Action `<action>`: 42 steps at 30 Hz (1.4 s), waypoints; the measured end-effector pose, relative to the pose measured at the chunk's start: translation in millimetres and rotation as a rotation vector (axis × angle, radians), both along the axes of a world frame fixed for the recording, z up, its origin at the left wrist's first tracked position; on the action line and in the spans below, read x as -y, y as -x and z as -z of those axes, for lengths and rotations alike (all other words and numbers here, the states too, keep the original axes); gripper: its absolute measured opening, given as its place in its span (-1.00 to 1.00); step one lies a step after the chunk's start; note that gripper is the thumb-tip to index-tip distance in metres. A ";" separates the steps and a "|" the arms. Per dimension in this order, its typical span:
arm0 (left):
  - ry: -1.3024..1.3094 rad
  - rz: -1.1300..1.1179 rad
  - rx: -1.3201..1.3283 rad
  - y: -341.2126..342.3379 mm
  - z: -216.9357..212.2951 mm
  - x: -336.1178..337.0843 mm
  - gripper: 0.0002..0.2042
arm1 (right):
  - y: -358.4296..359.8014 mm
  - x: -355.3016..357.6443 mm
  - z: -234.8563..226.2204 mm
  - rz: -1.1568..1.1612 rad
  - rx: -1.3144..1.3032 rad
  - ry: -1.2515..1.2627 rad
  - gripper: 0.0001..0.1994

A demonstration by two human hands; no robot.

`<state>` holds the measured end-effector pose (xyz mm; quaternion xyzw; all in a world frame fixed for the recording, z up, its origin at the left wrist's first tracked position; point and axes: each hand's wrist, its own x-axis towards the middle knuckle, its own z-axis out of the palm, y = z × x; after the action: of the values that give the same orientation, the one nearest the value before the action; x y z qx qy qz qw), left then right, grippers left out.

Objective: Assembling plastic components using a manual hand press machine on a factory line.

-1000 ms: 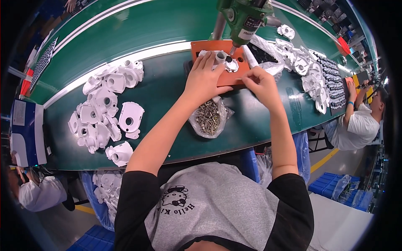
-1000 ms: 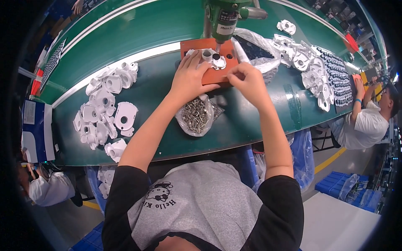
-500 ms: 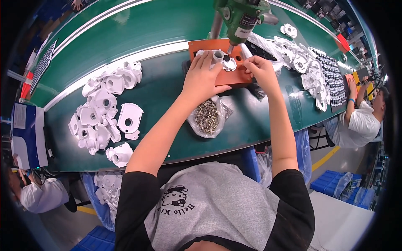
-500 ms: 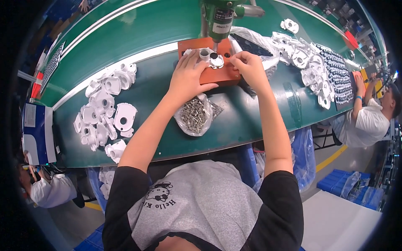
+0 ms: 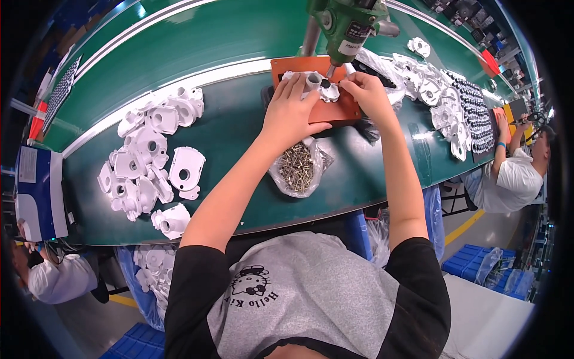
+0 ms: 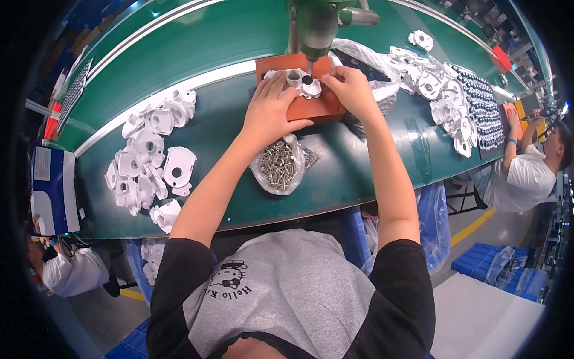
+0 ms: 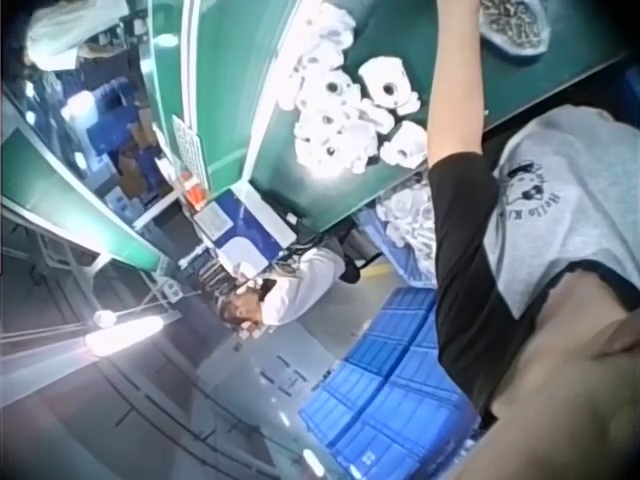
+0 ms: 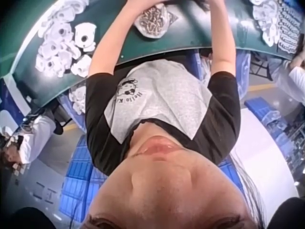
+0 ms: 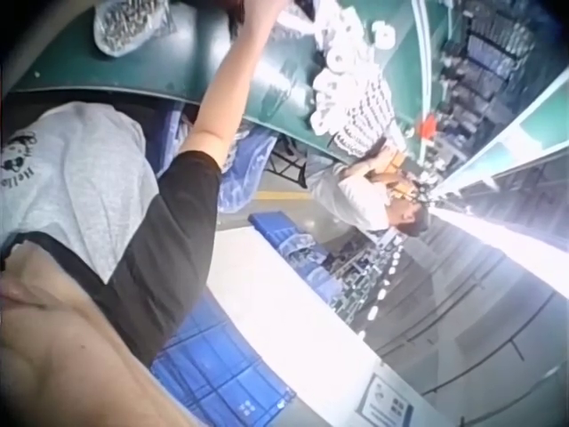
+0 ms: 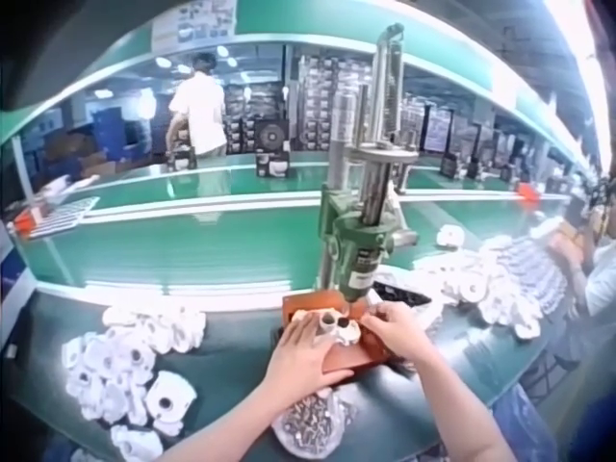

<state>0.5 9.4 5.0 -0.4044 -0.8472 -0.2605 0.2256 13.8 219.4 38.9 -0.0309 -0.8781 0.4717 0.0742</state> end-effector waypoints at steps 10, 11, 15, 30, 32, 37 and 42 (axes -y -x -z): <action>-0.024 -0.008 0.000 -2.7 -1.5 -0.6 -0.37 | 17.8 6.5 -15.6 -0.078 0.127 -0.122 -0.69; -0.026 -0.007 0.001 -2.8 -1.8 -0.6 -0.37 | 19.1 4.5 -13.8 -0.092 0.119 -0.128 -0.74; -0.031 -0.003 -0.002 -2.4 -1.6 0.4 -0.36 | 21.0 3.8 -18.1 -0.115 0.191 -0.031 -0.75; -0.033 -0.004 0.042 -1.1 -1.5 0.2 -0.44 | 26.6 5.1 -36.6 -0.227 0.327 0.018 -0.81; -0.032 0.002 0.048 -0.8 -1.1 0.5 -0.44 | 26.4 5.6 -35.7 -0.218 0.318 0.046 -0.80; -0.038 -0.014 0.035 -2.0 -2.4 1.4 -0.44 | 29.2 5.2 -37.5 -0.204 0.351 -0.003 -0.80; -0.044 0.004 0.042 -0.8 -1.6 -0.3 -0.44 | 34.6 -0.2 -30.9 -0.195 0.384 -0.021 -0.80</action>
<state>1.3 9.8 6.6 -0.3955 -0.8450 -0.2880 0.2161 -20.8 219.6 69.8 -0.0344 -0.8799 0.4529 -0.1398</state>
